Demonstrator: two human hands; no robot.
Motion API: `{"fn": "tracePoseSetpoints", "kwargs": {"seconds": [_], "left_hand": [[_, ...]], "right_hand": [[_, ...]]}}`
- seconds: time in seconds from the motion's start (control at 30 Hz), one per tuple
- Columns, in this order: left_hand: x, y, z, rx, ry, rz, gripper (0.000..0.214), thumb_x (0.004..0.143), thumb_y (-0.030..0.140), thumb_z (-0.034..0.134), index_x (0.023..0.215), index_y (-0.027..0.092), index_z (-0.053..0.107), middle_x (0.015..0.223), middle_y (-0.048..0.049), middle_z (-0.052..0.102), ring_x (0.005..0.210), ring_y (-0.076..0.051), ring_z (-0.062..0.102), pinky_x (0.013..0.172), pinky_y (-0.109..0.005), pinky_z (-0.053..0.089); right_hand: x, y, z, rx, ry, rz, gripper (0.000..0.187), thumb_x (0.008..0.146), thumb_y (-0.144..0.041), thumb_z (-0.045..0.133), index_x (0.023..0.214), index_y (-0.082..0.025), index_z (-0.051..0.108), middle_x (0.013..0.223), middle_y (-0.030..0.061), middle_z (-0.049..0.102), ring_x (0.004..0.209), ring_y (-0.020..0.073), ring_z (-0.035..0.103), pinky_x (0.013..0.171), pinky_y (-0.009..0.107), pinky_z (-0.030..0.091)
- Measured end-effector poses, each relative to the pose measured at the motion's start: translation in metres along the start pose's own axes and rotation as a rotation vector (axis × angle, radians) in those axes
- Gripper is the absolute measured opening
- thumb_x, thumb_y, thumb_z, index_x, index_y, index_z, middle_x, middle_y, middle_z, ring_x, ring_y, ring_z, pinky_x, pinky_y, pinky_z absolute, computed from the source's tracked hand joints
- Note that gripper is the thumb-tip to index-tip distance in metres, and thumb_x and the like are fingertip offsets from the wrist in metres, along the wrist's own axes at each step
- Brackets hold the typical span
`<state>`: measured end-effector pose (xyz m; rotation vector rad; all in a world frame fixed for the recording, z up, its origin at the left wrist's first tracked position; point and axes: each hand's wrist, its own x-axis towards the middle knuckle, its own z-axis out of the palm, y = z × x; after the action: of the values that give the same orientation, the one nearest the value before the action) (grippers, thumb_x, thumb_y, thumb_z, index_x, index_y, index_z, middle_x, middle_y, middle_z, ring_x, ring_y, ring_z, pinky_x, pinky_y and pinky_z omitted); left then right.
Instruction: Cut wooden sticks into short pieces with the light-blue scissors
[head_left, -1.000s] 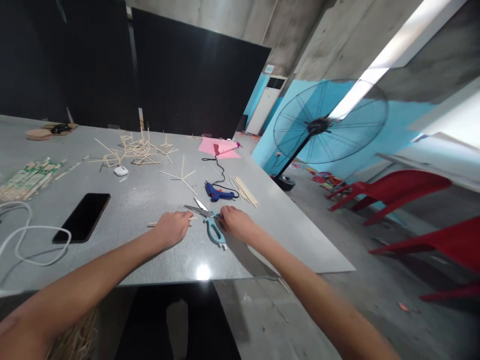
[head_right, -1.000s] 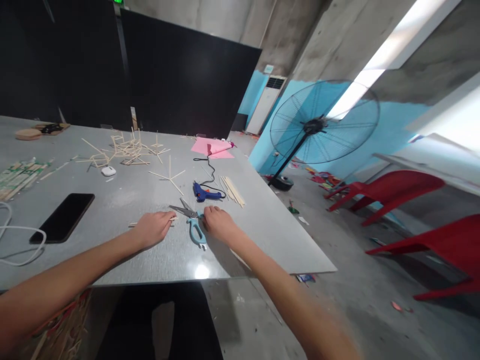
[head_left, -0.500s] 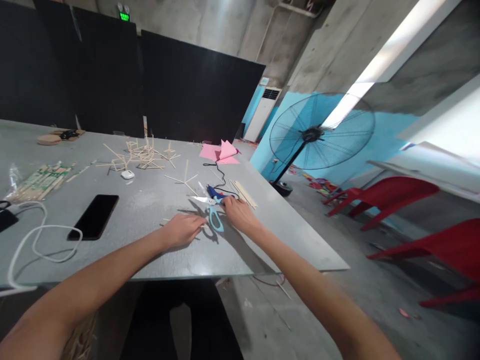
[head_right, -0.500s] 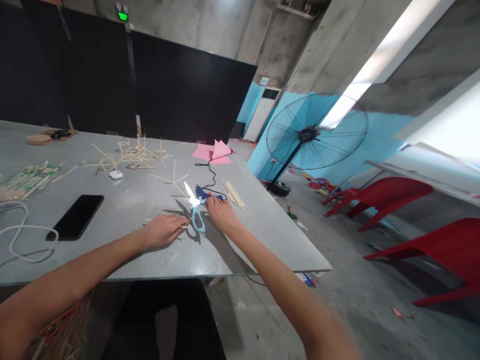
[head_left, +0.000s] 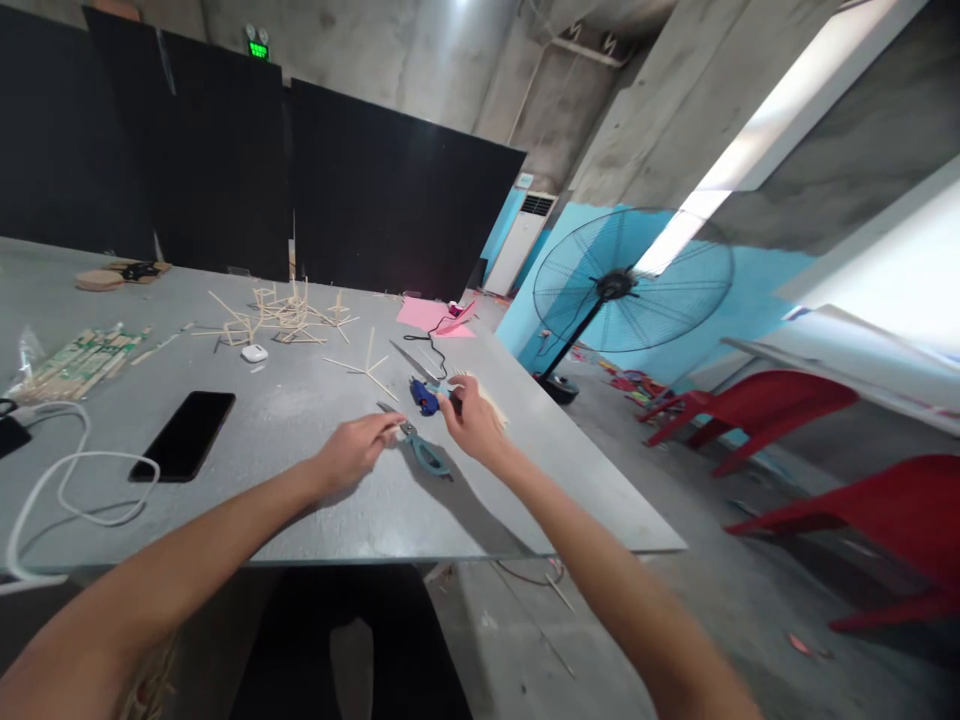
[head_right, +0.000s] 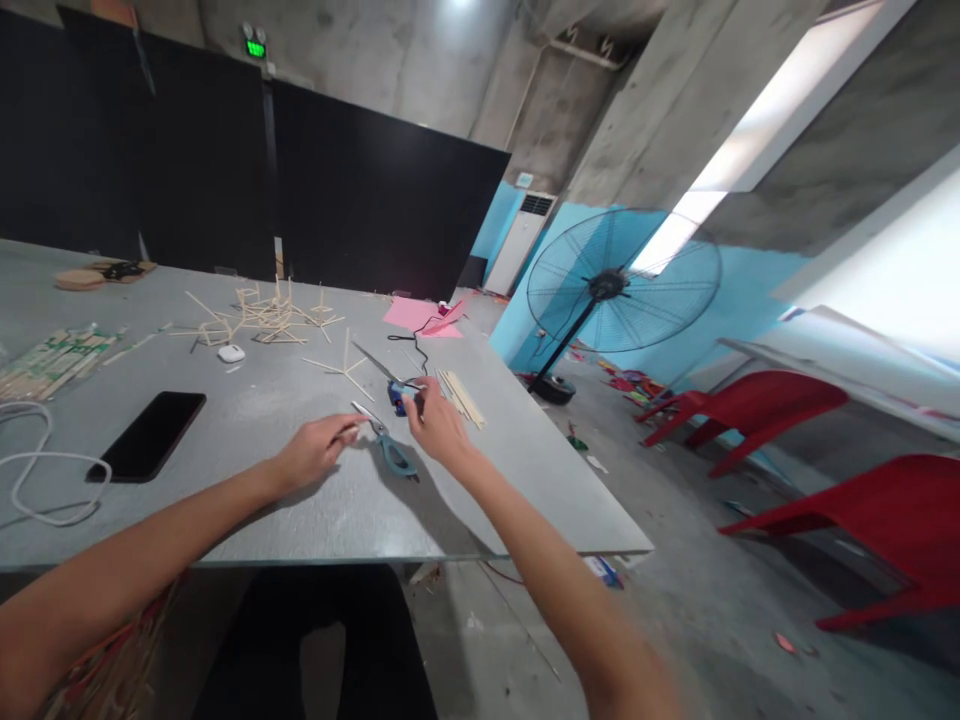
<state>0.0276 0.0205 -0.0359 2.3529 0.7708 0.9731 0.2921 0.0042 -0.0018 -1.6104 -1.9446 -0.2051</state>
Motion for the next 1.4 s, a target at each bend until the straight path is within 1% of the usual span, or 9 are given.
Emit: {"fn": "tracePoseSetpoints", "kwargs": {"seconds": [0.13, 0.23, 0.43, 0.53, 0.73, 0.9, 1.03, 1.2, 1.4], "left_hand": [[0.011, -0.001, -0.006, -0.369, 0.373, -0.264, 0.046, 0.108, 0.056, 0.047, 0.124, 0.018, 0.067, 0.098, -0.0073, 0.078, 0.064, -0.014, 0.059, 0.067, -0.027, 0.051], [0.018, -0.003, -0.007, -0.555, 0.460, -0.350, 0.054, 0.102, 0.072, 0.050, 0.101, 0.019, 0.062, 0.075, -0.0020, 0.070, 0.055, -0.011, 0.047, 0.058, -0.025, 0.043], [0.024, -0.001, -0.002, -0.684, 0.451, -0.468, 0.055, 0.094, 0.078, 0.060, 0.092, 0.024, 0.047, 0.061, 0.0104, 0.040, 0.049, -0.008, 0.034, 0.046, -0.019, 0.026], [0.023, 0.009, 0.000, -0.728, 0.414, -0.515, 0.055, 0.092, 0.076, 0.065, 0.092, 0.025, 0.044, 0.062, 0.0121, 0.034, 0.047, -0.007, 0.027, 0.043, -0.018, 0.019], [0.017, 0.039, 0.006, -0.950, 0.112, -0.659, 0.059, 0.092, 0.078, 0.065, 0.084, 0.024, 0.044, 0.058, 0.0126, 0.028, 0.045, -0.005, 0.016, 0.042, -0.018, 0.016], [0.013, 0.047, 0.006, -0.893, 0.202, -0.463, 0.051, 0.094, 0.068, 0.072, 0.110, 0.021, 0.059, 0.068, 0.0094, 0.040, 0.050, -0.006, 0.026, 0.045, -0.019, 0.026], [0.002, 0.034, 0.004, -0.560, 0.193, -0.273, 0.038, 0.107, 0.057, 0.057, 0.117, 0.021, 0.063, 0.088, -0.0010, 0.065, 0.062, -0.009, 0.050, 0.058, -0.023, 0.044], [-0.006, 0.020, 0.001, -0.142, 0.205, 0.172, 0.015, 0.112, 0.031, 0.053, 0.114, 0.021, 0.063, 0.085, -0.0002, 0.066, 0.069, -0.011, 0.058, 0.065, -0.023, 0.047], [0.003, 0.040, -0.003, -0.106, 0.191, 0.318, 0.016, 0.112, 0.022, 0.050, 0.112, 0.021, 0.065, 0.082, 0.0009, 0.063, 0.065, -0.010, 0.054, 0.060, -0.021, 0.045]], "right_hand": [[0.004, -0.022, 0.016, 0.682, 0.253, 0.160, 0.054, 0.105, -0.069, 0.051, 0.118, -0.018, 0.063, 0.067, -0.0060, 0.049, 0.061, 0.0166, 0.049, 0.061, 0.028, 0.040], [0.014, -0.030, 0.026, 1.044, 0.242, 0.225, 0.056, 0.096, -0.077, 0.061, 0.100, -0.021, 0.067, 0.067, -0.0057, 0.047, 0.061, 0.0142, 0.048, 0.059, 0.027, 0.044], [0.011, -0.029, 0.039, 1.351, 0.078, 0.292, 0.054, 0.091, -0.079, 0.066, 0.098, -0.026, 0.057, 0.096, 0.0030, 0.069, 0.070, 0.0171, 0.064, 0.058, 0.029, 0.053], [0.001, -0.029, 0.042, 1.410, -0.048, 0.317, 0.049, 0.094, -0.074, 0.067, 0.100, -0.027, 0.055, 0.087, -0.0002, 0.067, 0.063, 0.0159, 0.060, 0.052, 0.028, 0.050], [-0.007, -0.029, 0.036, 1.243, -0.107, 0.232, 0.045, 0.104, -0.070, 0.054, 0.096, -0.026, 0.056, 0.070, -0.0049, 0.051, 0.056, 0.0143, 0.046, 0.053, 0.028, 0.040], [-0.009, -0.022, 0.022, 0.744, 0.082, -0.106, 0.038, 0.108, -0.049, 0.054, 0.080, -0.025, 0.045, 0.071, -0.0029, 0.049, 0.063, 0.0155, 0.045, 0.060, 0.030, 0.036], [-0.010, -0.017, 0.017, 0.599, 0.168, -0.308, 0.040, 0.108, -0.033, 0.056, 0.072, -0.024, 0.040, 0.064, -0.0041, 0.044, 0.057, 0.0136, 0.042, 0.058, 0.030, 0.032], [-0.010, -0.016, 0.012, 0.469, 0.320, -0.427, 0.038, 0.105, -0.017, 0.058, 0.071, -0.024, 0.042, 0.062, -0.0035, 0.046, 0.058, 0.0137, 0.043, 0.058, 0.031, 0.031], [-0.010, -0.016, 0.010, 0.438, 0.359, -0.470, 0.039, 0.104, -0.014, 0.060, 0.072, -0.024, 0.041, 0.063, -0.0036, 0.046, 0.058, 0.0139, 0.042, 0.057, 0.031, 0.031]]}}
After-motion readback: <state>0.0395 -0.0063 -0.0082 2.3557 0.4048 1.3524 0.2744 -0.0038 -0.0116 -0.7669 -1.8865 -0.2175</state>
